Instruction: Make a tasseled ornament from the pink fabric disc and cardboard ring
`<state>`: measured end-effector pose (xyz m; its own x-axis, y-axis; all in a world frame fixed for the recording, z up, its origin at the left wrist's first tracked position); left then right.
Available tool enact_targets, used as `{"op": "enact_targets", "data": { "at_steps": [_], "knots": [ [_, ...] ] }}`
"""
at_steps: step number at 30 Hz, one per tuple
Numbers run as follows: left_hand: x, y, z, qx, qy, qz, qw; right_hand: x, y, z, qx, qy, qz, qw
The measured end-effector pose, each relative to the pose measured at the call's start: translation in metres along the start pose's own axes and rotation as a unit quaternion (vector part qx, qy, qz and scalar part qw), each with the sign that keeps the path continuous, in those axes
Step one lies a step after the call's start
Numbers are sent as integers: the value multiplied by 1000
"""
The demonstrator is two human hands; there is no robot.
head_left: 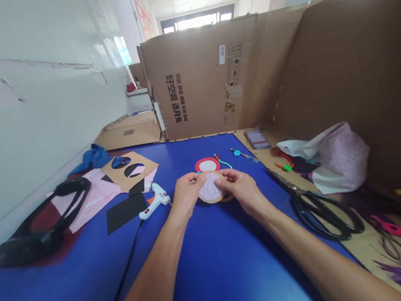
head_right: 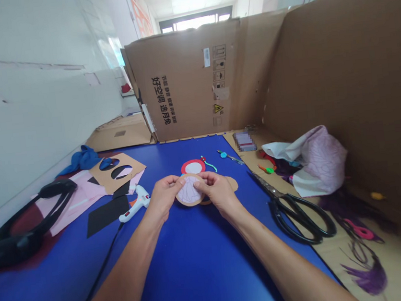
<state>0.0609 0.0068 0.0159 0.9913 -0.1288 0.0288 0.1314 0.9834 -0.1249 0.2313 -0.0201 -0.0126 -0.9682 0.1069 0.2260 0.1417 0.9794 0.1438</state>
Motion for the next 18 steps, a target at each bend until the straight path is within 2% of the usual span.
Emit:
{"op": "enact_targets", "data": {
  "at_steps": [6,18],
  "knots": [
    [-3,1,-1,-5,11,11,1000,1,-4,-5,40,-28,-52,997],
    [-1,-3,-7,-22,14,-33,999,0,-5,-10,50,-38,-18,998]
  ]
}}
Point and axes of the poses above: each hand's wrist, its own y-axis towards the middle knuckle, its own x-axis out of the palm, z = x × y, the point moved 1 cm from there along y, towards the middle knuckle, and after that the axes turned 7 degrees about -x, right-handed, at the moved point
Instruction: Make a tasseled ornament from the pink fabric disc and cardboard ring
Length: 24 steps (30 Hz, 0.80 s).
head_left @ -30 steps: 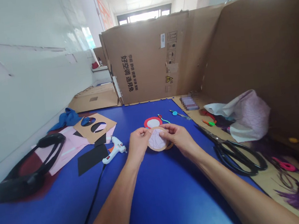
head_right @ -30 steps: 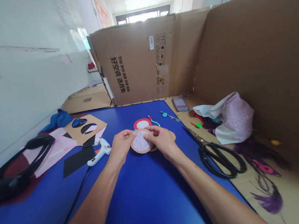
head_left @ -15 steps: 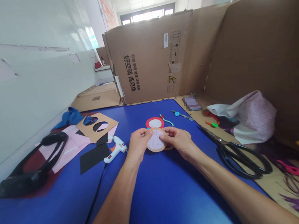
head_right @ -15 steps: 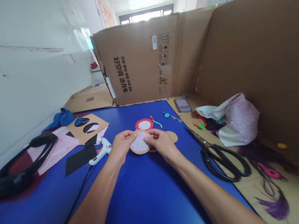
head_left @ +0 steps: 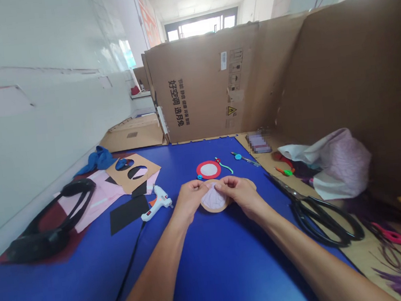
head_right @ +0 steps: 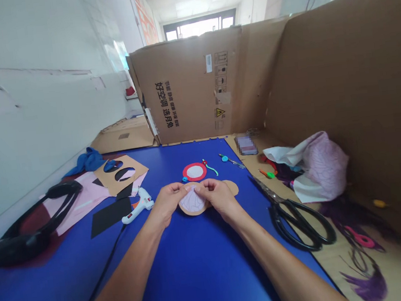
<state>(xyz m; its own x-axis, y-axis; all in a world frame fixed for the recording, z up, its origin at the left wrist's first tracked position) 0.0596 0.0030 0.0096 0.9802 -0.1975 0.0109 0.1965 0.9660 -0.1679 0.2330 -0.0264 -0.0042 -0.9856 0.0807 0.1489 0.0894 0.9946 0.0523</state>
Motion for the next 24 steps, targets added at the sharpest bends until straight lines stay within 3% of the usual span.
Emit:
{"op": "enact_targets", "data": {
  "at_steps": [9,19,24],
  "knots": [
    [-1,2,-3,-15,-13,9,1000,-3,2,2,-16,-9,10,1000],
    [1,-4,6,-49,-28,-29,998,-6,4,-2,-10,23,49,998],
    [0,-1,3,-48,-22,-9,999,-7,4,-1,-4,28,41,999]
  ]
}}
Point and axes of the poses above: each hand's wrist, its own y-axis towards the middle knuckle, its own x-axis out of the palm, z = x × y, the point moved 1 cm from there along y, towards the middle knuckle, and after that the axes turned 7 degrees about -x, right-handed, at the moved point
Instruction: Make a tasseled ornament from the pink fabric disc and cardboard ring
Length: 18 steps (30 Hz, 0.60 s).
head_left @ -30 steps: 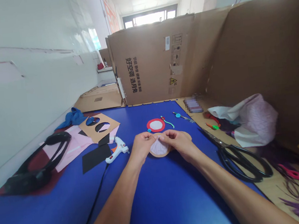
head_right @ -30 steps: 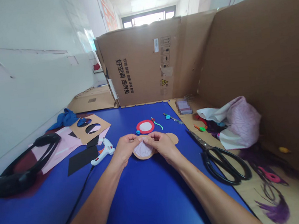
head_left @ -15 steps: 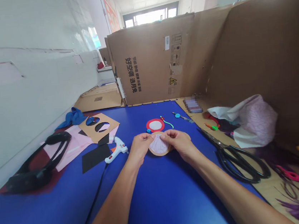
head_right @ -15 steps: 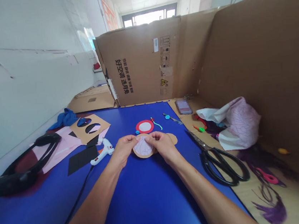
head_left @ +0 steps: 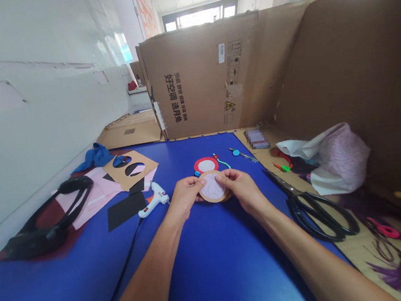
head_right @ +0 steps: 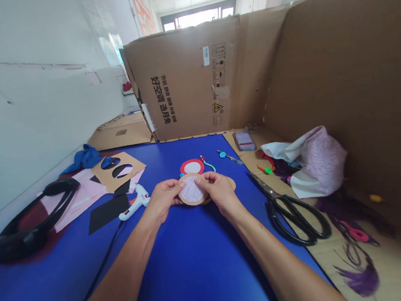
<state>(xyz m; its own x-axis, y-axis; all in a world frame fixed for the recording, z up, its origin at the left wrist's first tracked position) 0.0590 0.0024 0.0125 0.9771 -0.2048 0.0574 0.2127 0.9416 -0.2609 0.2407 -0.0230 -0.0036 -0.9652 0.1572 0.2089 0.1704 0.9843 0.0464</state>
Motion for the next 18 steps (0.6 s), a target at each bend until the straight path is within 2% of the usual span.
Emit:
{"op": "enact_targets", "data": {
  "at_steps": [8,15,18],
  "knots": [
    [-5,1,5,4,-10,38,999,1,1,0,14,16,-22,1000],
    [-4,-3,8,-47,-38,-29,998,1,1,5,-3,13,-4,1000],
    [-4,-2,6,-54,-37,-23,998,2,0,4,-2,16,0,1000]
  ]
}}
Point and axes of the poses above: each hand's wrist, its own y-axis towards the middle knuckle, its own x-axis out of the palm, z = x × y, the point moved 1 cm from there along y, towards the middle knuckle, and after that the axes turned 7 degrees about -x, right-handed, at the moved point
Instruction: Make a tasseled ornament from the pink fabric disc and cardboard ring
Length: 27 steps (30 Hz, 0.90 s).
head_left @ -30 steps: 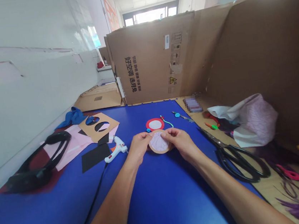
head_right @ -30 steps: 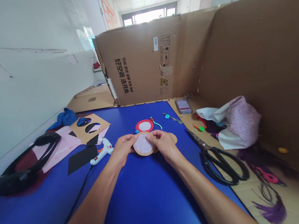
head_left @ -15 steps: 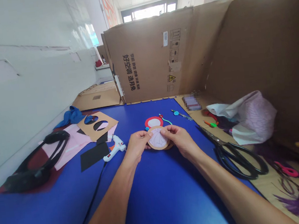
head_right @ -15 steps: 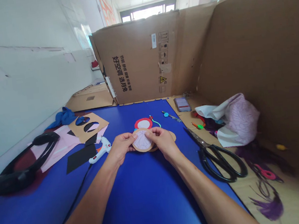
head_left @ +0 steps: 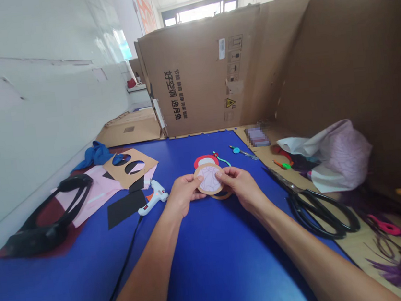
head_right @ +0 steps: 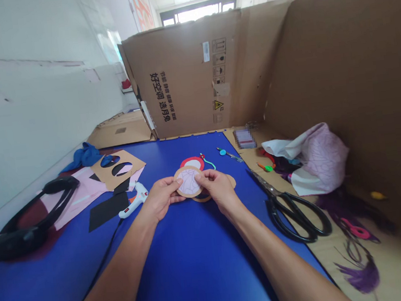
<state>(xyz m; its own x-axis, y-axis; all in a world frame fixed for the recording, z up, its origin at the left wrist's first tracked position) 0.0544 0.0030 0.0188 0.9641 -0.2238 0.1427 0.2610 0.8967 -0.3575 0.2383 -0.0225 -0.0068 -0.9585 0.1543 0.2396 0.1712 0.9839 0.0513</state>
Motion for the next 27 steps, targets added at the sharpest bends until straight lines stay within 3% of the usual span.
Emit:
{"op": "enact_targets", "data": {
  "at_steps": [9,14,18,22,27],
  "knots": [
    [-2,4,0,24,0,38,999,3,-3,-3,8,-28,-15,999],
    [2,1,-1,-2,-34,-4,999,4,-2,2,-2,2,4,1000],
    [5,1,-3,-11,-44,-6,999,4,-2,3,-4,7,17,1000],
    [4,2,1,1,-66,37,997,6,-2,3,2,3,6,1000],
    [-7,3,15,76,-137,126,980,12,-6,5,-29,-65,-45,996]
  ]
}}
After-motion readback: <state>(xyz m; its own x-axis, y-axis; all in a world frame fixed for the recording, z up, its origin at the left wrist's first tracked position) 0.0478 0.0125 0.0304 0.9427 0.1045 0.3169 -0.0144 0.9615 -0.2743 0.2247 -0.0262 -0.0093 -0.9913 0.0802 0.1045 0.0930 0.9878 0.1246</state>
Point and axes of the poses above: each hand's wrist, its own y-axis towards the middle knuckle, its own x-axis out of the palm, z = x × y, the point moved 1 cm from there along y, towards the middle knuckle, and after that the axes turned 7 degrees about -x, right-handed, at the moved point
